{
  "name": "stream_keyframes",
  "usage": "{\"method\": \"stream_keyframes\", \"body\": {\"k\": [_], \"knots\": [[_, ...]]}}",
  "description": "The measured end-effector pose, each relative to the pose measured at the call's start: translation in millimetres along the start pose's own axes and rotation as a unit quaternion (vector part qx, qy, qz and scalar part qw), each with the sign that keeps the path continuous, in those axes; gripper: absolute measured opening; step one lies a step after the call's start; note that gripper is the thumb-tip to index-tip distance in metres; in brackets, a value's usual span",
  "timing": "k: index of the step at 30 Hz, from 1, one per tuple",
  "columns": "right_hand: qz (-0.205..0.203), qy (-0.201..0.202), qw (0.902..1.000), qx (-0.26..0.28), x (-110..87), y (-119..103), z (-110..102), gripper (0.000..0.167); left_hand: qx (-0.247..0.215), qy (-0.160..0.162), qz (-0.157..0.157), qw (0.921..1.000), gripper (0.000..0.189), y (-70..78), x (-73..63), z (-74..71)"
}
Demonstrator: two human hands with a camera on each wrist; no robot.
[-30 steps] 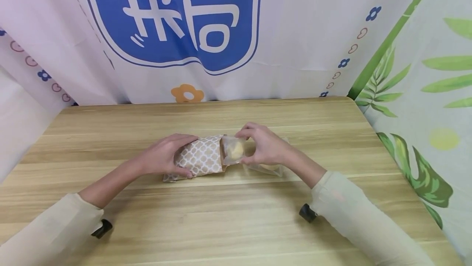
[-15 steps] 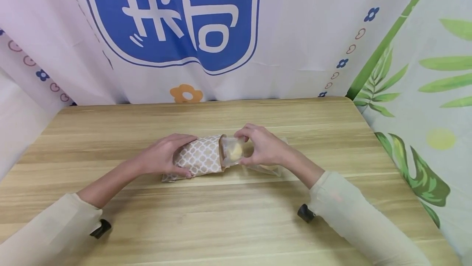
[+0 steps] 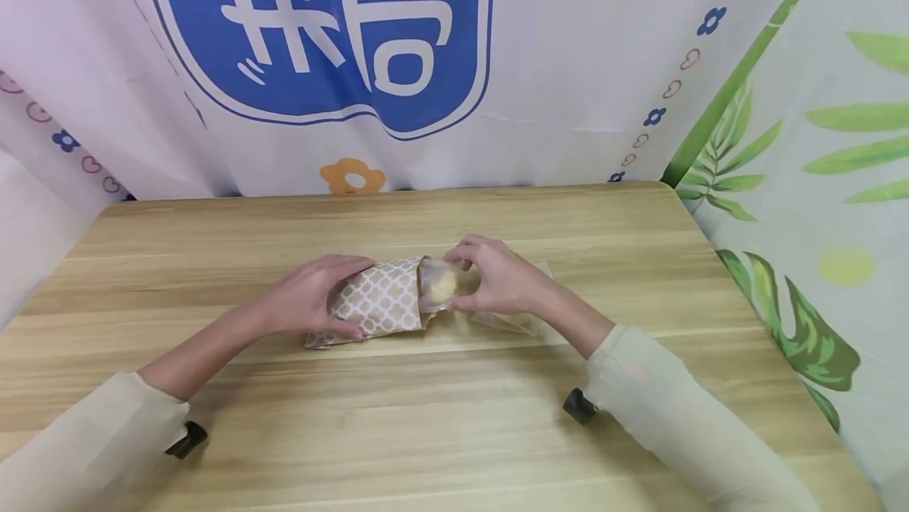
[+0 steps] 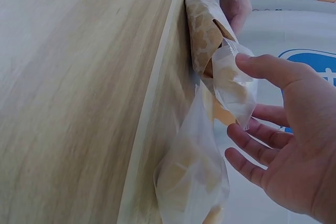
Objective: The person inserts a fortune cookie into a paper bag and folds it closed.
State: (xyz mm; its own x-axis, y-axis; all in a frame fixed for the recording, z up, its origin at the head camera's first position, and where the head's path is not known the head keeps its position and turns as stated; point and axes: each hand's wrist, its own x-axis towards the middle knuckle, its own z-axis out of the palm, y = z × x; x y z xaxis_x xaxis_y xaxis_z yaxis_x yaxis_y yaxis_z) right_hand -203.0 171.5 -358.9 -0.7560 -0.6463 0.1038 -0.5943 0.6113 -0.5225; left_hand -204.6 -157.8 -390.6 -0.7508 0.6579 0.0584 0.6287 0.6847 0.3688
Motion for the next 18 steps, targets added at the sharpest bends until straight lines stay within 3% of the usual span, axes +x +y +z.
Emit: {"method": "stream_keyframes", "body": {"k": [18], "knots": [[-0.010,-0.016,0.9998,0.008,6.2,-5.7,-1.3,0.059,-0.002,0.004,0.000,1.0000,0.111,0.5,-3.7,-2.0]]}}
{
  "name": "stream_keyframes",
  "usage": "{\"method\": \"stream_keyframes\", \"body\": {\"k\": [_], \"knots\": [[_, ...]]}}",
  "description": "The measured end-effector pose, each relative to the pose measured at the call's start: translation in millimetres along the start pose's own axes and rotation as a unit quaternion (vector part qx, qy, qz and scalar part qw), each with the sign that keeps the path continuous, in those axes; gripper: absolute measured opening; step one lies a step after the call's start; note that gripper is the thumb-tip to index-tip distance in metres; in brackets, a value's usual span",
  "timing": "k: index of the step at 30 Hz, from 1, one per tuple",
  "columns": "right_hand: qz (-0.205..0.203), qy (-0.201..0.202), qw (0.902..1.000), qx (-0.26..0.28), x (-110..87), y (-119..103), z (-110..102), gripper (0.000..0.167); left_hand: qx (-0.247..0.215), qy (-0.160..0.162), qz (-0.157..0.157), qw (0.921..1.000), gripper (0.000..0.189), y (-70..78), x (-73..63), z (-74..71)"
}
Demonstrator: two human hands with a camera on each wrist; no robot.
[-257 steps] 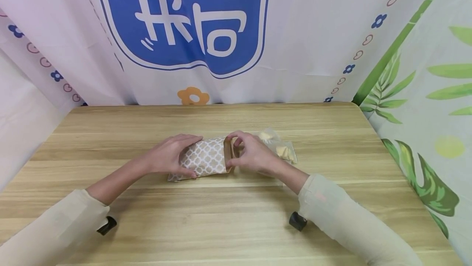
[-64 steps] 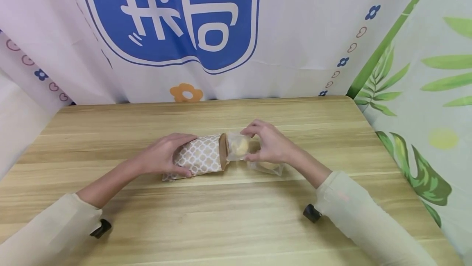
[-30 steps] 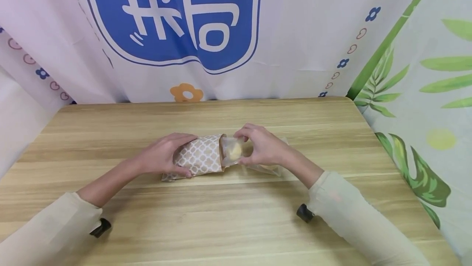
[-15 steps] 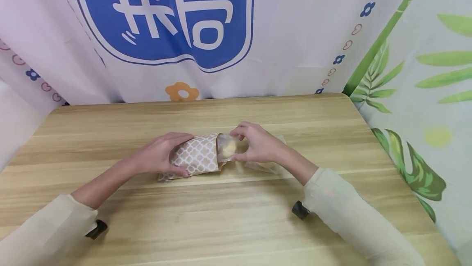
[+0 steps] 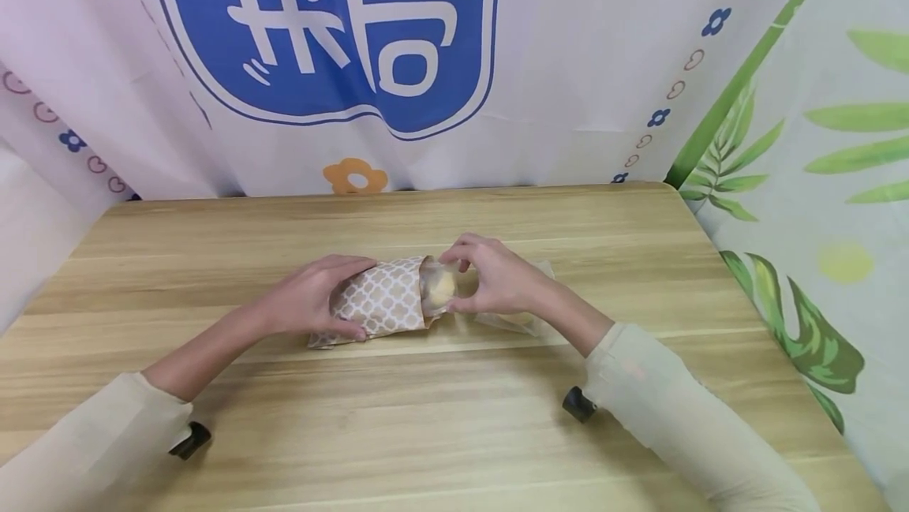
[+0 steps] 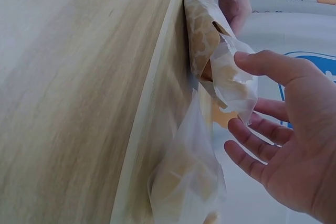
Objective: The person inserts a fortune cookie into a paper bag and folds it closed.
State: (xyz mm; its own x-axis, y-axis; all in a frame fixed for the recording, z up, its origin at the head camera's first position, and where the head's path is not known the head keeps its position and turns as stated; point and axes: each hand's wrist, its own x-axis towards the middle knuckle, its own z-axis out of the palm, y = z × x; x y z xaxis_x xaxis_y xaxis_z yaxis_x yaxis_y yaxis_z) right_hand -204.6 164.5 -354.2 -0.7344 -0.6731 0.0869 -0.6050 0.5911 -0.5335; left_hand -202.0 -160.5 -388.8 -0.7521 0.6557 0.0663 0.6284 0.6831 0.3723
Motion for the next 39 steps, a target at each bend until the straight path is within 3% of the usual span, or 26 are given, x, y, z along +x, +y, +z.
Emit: {"method": "stream_keyframes", "body": {"k": [21,29,39], "knots": [[0.038,-0.008,0.9992,0.003,3.1,-2,7,0.062,-0.002,0.003,0.004,1.0000,0.110,0.7,1.6,0.8],[0.039,0.001,0.9992,-0.005,6.1,-3,9,0.071,-0.001,0.004,0.004,1.0000,0.110,1.0,1.5,1.0],[0.026,0.018,0.9994,0.012,9.8,-1,12,0.065,-0.004,-0.001,-0.001,1.0000,0.110,0.8,2.0,0.8]]}}
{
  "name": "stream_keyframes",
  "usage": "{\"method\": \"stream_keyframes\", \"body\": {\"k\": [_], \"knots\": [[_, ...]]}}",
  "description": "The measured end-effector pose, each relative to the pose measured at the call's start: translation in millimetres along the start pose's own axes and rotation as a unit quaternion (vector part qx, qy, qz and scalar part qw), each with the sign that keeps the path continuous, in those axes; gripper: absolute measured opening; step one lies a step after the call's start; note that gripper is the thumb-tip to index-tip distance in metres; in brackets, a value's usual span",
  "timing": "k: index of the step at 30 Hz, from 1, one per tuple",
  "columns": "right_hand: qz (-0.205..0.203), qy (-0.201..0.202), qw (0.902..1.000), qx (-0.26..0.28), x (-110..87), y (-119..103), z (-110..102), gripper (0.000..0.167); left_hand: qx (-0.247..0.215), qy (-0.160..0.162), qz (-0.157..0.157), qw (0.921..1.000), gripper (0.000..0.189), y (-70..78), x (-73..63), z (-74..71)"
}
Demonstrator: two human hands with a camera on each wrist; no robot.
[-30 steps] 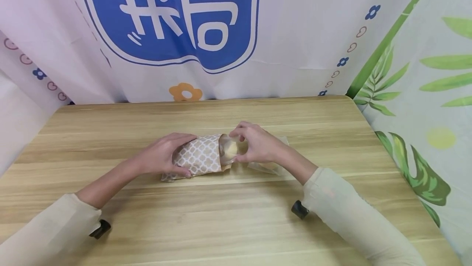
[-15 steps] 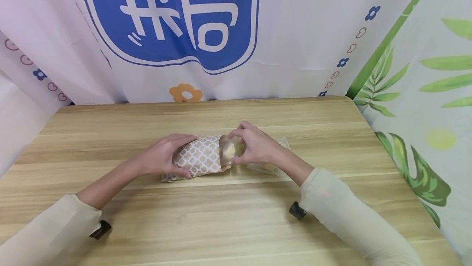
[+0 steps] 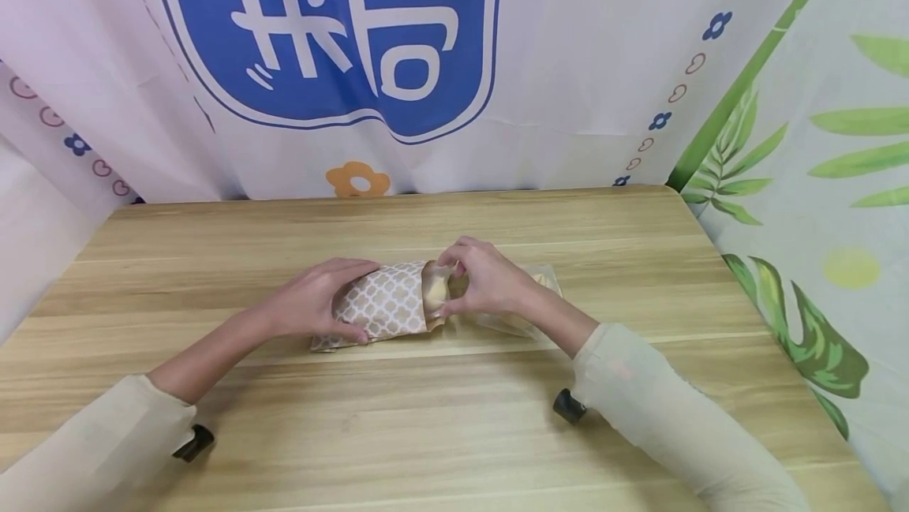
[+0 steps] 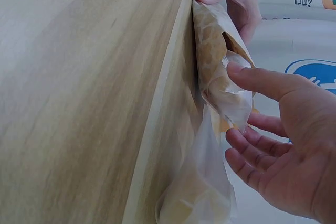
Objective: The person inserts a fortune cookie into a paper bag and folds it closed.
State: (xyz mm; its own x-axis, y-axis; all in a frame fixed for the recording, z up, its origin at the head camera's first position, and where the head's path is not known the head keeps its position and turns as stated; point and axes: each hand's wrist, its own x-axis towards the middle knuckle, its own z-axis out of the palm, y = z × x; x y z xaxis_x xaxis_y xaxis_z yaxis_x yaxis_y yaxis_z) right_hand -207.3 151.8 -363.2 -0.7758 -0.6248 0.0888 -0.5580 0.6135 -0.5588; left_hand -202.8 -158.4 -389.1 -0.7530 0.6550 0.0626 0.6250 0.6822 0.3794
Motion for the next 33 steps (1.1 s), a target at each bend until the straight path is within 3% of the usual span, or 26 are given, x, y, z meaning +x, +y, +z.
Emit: {"method": "stream_keyframes", "body": {"k": [11,16,25,33], "knots": [[0.012,-0.024,0.9994,0.020,-0.7,-1.5,2.4,0.067,0.001,0.006,0.006,1.0000,0.110,0.4,-1.2,0.9],[0.000,-0.038,0.9989,0.026,-1.9,-1.1,2.1,0.066,0.000,0.008,0.010,0.9999,0.110,0.2,-1.5,1.2],[-0.015,-0.029,0.9995,-0.005,-1.4,1.4,2.4,0.068,0.001,0.011,0.010,0.9999,0.110,0.2,-1.1,1.1],[-0.001,-0.016,0.9993,0.034,-0.2,0.1,1.2,0.057,0.000,0.014,0.011,0.9998,0.110,0.4,-1.6,0.6]]}}
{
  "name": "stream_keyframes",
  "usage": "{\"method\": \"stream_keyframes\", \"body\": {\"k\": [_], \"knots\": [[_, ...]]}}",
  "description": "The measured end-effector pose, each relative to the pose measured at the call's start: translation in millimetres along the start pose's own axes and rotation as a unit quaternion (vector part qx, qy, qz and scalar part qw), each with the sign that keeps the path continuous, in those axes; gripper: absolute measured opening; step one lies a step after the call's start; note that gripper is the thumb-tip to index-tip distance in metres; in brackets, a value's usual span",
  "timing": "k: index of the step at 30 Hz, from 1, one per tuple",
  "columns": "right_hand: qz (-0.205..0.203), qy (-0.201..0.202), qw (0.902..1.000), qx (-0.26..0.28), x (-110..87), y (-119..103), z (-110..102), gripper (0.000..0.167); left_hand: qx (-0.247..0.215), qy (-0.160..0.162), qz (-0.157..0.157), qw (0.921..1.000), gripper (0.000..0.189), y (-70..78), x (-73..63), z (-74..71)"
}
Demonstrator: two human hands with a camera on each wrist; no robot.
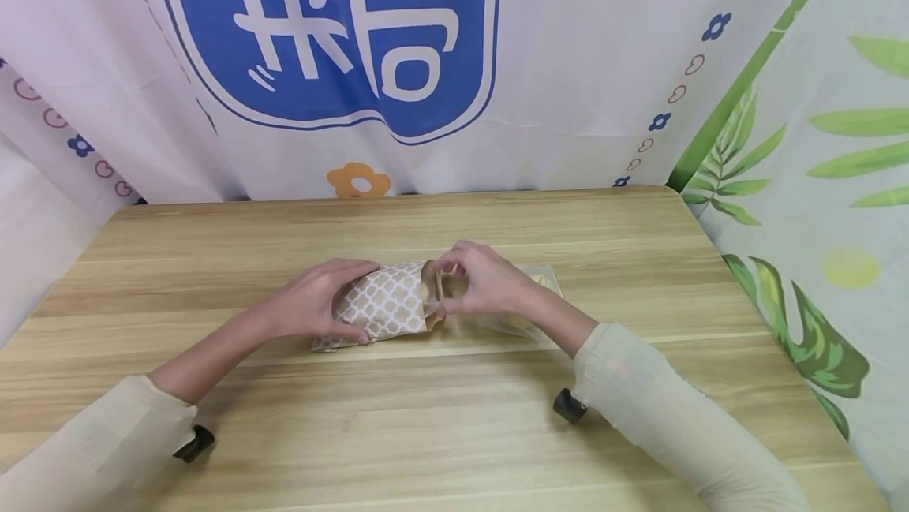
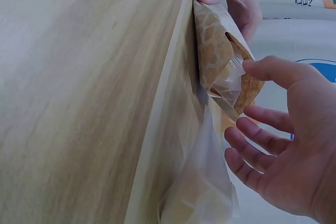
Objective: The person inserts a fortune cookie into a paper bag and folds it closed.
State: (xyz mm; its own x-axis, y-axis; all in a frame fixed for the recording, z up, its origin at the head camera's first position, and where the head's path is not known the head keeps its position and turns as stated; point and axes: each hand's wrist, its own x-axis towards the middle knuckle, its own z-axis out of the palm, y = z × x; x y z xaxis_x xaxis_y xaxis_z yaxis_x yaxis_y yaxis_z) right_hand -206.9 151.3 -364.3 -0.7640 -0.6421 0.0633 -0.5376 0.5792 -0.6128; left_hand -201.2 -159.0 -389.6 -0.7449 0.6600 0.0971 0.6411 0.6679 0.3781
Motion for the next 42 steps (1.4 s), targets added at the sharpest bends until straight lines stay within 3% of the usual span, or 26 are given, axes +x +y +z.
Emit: {"method": "stream_keyframes", "body": {"k": [7,17,25,31,38,42], "knots": [[-0.002,-0.003,0.9998,0.019,5.0,-2,-1,0.051,-0.004,-0.003,-0.003,1.0000,0.109,-0.1,-0.5,-0.6],[0.038,-0.010,0.9987,-0.034,10.6,-1,11,0.073,-0.006,-0.003,0.000,1.0000,0.109,-1.0,0.3,0.4],[0.034,-0.029,0.9981,-0.042,12.1,0,15,0.081,-0.007,0.000,0.002,1.0000,0.108,-1.8,0.6,1.3],[0.031,-0.019,0.9974,-0.062,16.1,-1,22,0.070,-0.008,-0.002,-0.002,1.0000,0.109,-1.8,0.4,1.2],[0.054,0.004,0.9955,-0.078,16.2,-2,25,0.064,-0.005,-0.005,-0.008,0.9999,0.108,-2.8,0.5,2.5],[0.037,0.007,0.9972,-0.064,14.0,0,25,0.052,-0.003,-0.006,-0.009,0.9999,0.109,-2.4,0.8,2.5]]}}
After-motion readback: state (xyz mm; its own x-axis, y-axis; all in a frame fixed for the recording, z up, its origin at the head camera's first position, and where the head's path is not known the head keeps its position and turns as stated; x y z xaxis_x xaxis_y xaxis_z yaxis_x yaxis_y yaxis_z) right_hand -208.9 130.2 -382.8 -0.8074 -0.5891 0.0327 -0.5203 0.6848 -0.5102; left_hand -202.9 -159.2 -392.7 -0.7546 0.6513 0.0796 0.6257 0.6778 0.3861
